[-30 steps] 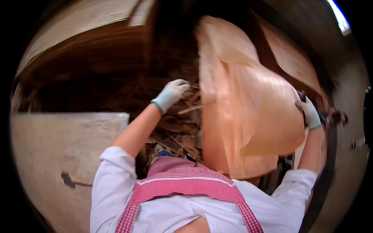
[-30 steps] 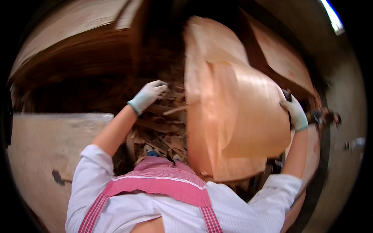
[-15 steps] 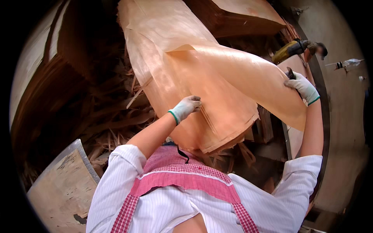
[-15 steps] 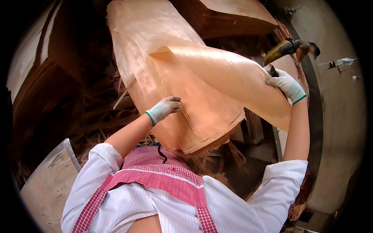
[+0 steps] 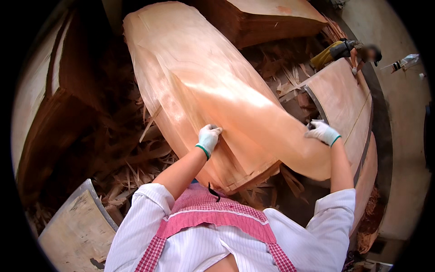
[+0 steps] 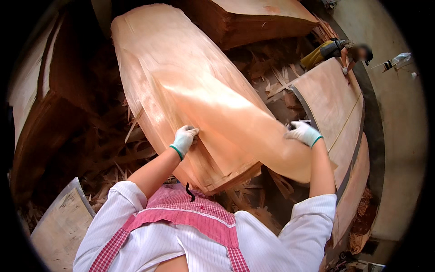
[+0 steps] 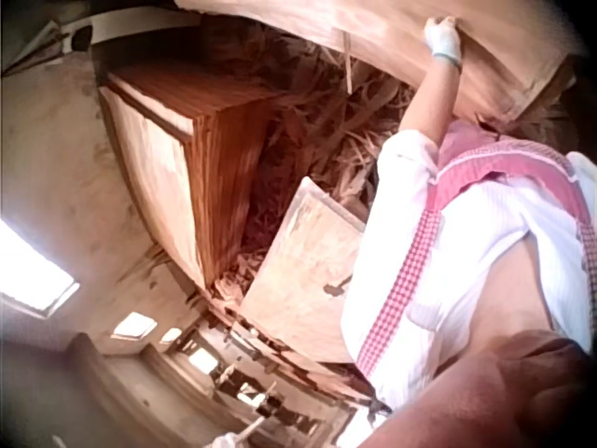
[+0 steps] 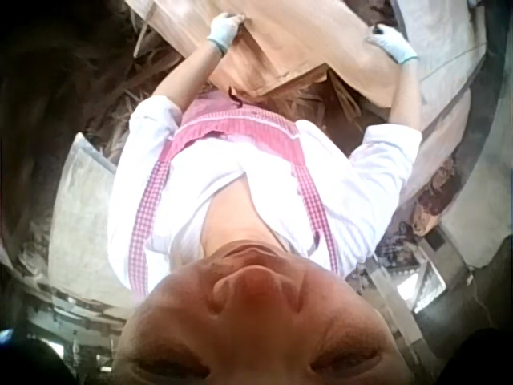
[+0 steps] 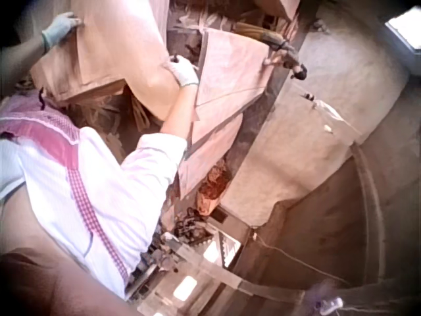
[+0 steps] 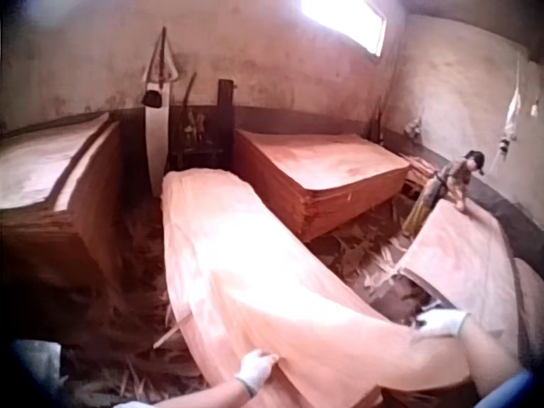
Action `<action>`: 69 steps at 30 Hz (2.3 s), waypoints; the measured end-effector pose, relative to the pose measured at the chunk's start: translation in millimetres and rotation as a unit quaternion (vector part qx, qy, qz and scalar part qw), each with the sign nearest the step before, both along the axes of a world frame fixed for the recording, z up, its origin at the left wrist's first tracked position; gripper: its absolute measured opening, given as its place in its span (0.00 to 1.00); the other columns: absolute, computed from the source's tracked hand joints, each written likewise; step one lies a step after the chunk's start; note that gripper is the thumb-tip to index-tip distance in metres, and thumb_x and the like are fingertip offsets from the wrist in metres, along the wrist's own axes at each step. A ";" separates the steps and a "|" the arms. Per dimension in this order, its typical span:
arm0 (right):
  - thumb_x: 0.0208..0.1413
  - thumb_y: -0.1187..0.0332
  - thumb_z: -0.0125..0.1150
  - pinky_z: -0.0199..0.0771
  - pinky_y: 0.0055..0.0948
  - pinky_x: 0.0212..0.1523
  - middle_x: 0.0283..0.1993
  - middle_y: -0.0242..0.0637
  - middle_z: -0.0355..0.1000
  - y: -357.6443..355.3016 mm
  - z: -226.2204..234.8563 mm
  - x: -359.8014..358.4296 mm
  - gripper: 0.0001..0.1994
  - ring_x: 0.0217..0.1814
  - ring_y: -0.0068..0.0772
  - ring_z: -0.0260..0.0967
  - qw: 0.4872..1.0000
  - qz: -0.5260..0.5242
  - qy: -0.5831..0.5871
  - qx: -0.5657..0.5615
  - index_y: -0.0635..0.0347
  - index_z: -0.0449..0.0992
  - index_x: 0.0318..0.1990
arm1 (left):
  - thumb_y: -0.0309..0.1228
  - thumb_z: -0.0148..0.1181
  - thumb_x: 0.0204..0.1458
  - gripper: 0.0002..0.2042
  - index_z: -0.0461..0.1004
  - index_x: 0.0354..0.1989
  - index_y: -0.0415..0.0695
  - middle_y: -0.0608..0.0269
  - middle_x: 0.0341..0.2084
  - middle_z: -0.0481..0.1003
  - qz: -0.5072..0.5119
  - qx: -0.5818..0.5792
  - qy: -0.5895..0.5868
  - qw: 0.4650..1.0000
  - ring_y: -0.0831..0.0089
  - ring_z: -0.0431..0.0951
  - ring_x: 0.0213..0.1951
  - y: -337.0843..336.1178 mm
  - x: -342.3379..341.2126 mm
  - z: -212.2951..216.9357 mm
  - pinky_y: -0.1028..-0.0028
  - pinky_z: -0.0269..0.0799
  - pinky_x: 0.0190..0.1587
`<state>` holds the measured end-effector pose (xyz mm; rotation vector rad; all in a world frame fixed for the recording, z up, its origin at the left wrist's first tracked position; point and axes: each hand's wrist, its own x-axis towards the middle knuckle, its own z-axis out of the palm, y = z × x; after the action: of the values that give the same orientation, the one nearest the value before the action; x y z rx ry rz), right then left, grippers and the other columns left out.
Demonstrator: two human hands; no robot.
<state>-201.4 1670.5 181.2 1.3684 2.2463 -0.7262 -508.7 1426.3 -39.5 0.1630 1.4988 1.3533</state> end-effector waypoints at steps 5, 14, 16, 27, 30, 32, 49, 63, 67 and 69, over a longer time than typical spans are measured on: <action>0.41 0.68 0.69 0.68 0.29 0.38 0.32 0.34 0.72 4.4 -61.9 20.0 0.15 0.34 0.25 0.65 0.993 -0.090 0.078 -0.023 0.66 0.74 0.35 | 0.29 0.59 0.55 0.07 0.72 0.33 0.38 0.64 0.24 0.74 0.010 -0.026 0.002 1.000 0.78 0.73 0.23 -9.7 -8.4 20.7 0.80 0.72 0.26; 0.46 0.61 0.64 0.72 0.41 0.48 0.45 0.47 0.74 -5.9 -80.8 2.9 0.20 0.47 0.52 0.71 0.962 0.008 -0.107 0.253 0.57 0.73 0.47 | 0.28 0.57 0.56 0.11 0.68 0.43 0.35 0.64 0.27 0.73 0.061 0.022 0.004 0.998 0.79 0.73 0.25 -26.5 -22.3 23.4 0.81 0.72 0.26; 0.47 0.67 0.62 0.72 0.42 0.47 0.49 0.47 0.71 -29.5 -85.1 -35.9 0.19 0.47 0.51 0.71 0.960 -0.002 0.011 0.279 0.57 0.72 0.49 | 0.28 0.58 0.55 0.13 0.68 0.45 0.34 0.64 0.26 0.73 0.065 0.034 0.002 0.997 0.79 0.74 0.25 -27.1 -25.6 20.3 0.81 0.72 0.26; 0.45 0.59 0.68 0.74 0.40 0.46 0.55 0.39 0.65 -151.5 -129.8 -121.4 0.30 0.56 0.43 0.65 0.946 0.175 0.076 0.263 0.53 0.63 0.55 | 0.24 0.58 0.49 0.09 0.72 0.39 0.35 0.61 0.27 0.75 0.021 0.017 -0.044 0.999 0.74 0.76 0.26 -31.3 -35.2 -2.4 0.77 0.74 0.24; 0.46 0.64 0.65 0.75 0.40 0.40 0.45 0.37 0.68 -148.0 -133.5 -106.3 0.19 0.49 0.41 0.68 0.930 0.213 0.028 0.298 0.54 0.67 0.45 | 0.25 0.58 0.53 0.09 0.72 0.41 0.34 0.63 0.28 0.74 0.005 0.020 -0.074 0.997 0.76 0.75 0.27 -30.6 -34.1 -10.2 0.78 0.76 0.27; 0.46 0.66 0.64 0.75 0.40 0.37 0.41 0.36 0.69 -142.5 -124.7 -120.8 0.15 0.45 0.40 0.69 0.924 0.219 0.008 0.313 0.54 0.68 0.40 | 0.24 0.58 0.52 0.08 0.72 0.39 0.35 0.63 0.26 0.74 0.002 0.017 -0.074 0.997 0.76 0.75 0.26 -31.7 -34.7 -11.8 0.78 0.75 0.27; 0.51 0.55 0.61 0.74 0.41 0.46 0.49 0.46 0.72 -116.9 -154.2 -319.5 0.18 0.45 0.50 0.73 0.981 0.105 0.114 0.113 0.57 0.72 0.44 | 0.24 0.53 0.55 0.21 0.62 0.58 0.40 0.62 0.26 0.72 0.056 0.094 0.101 0.989 0.77 0.73 0.24 -25.2 -24.8 17.8 0.76 0.72 0.25; 0.53 0.66 0.51 0.71 0.44 0.45 0.42 0.52 0.74 -25.9 -47.1 -316.7 0.10 0.44 0.54 0.71 0.955 0.215 0.092 0.182 0.59 0.76 0.37 | 0.26 0.54 0.57 0.15 0.67 0.50 0.32 0.58 0.34 0.74 0.042 0.044 0.146 0.987 0.75 0.74 0.31 -6.6 -26.0 -5.6 0.75 0.75 0.32; 0.52 0.67 0.52 0.72 0.42 0.44 0.40 0.52 0.73 -0.7 -8.8 -320.6 0.11 0.44 0.54 0.71 0.943 0.253 0.076 0.203 0.61 0.75 0.40 | 0.26 0.55 0.56 0.16 0.67 0.49 0.29 0.57 0.34 0.74 0.078 0.059 -0.020 0.995 0.73 0.75 0.32 -14.1 -27.6 6.9 0.74 0.76 0.33; 0.52 0.68 0.51 0.71 0.41 0.44 0.40 0.52 0.73 -6.3 11.3 -323.3 0.11 0.44 0.53 0.71 0.940 0.259 0.055 0.214 0.61 0.74 0.40 | 0.26 0.55 0.56 0.16 0.67 0.50 0.29 0.57 0.35 0.74 0.073 0.071 -0.030 0.994 0.73 0.75 0.32 -4.1 -29.6 5.6 0.75 0.76 0.34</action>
<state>-524.7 1664.2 192.5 0.8305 2.7959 -0.1356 -538.4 1422.2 -33.9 0.1031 1.3860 1.5689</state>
